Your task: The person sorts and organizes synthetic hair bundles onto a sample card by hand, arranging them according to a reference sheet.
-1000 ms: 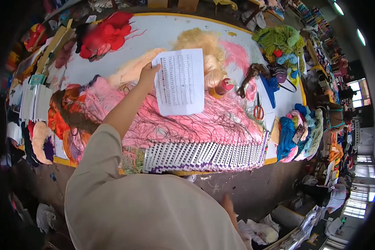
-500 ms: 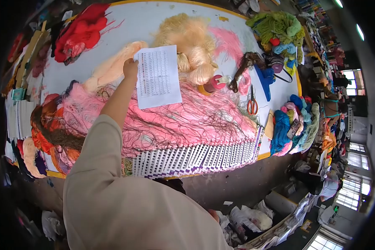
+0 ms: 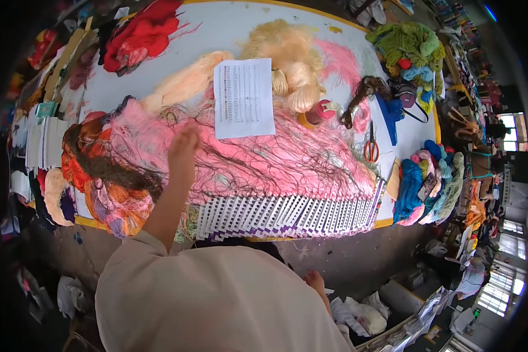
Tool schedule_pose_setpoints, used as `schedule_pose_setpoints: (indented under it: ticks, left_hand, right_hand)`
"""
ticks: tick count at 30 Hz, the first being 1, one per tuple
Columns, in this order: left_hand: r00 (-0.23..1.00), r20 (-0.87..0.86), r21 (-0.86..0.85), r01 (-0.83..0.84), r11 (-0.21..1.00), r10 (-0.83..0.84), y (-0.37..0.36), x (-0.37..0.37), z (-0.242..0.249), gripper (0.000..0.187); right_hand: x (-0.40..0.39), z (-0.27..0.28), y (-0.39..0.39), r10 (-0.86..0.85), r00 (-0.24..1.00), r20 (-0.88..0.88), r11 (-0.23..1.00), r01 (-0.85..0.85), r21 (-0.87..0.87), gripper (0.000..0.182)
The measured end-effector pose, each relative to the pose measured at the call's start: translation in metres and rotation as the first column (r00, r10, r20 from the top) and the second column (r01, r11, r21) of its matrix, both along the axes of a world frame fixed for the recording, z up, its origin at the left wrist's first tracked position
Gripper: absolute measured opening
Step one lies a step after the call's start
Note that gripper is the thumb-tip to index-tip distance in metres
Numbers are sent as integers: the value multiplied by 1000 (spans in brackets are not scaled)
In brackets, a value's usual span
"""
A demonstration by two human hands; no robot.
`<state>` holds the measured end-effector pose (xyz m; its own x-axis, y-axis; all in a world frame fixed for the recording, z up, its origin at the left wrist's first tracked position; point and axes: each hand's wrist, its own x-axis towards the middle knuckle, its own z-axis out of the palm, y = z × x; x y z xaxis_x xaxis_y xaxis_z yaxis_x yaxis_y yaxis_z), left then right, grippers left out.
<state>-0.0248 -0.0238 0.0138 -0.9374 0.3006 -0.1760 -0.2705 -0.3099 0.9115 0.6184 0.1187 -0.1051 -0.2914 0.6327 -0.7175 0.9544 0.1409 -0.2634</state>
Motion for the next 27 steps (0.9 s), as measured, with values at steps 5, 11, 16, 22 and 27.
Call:
schedule_pose_setpoints:
  ticks: [5,11,16,22,27]
  left_hand:
    - [655,-728,527,342,778,205,10,47,224,19]
    - [281,-866,496,598,630,414,45,135,301,19]
    - [195,-912,401,605,688,360,96,189,303,19]
    - [83,-937,333,513,791,340,104,210,318,19]
    - [-10,-937,334,273,902,350,70,215,341,19]
  right_hand:
    - [3,-36,48,126,914,-385,988,-151,-36,28]
    - [-72,20,113,197,929,-314,980,-186,66,22]
    - [-130,45,200,269,851,-451,962,-217,164,20]
    - [-194,27,279,157,789,-594,987,-149,63,16]
    - [-231,23,285,431,746,-507,900,-398,179,18]
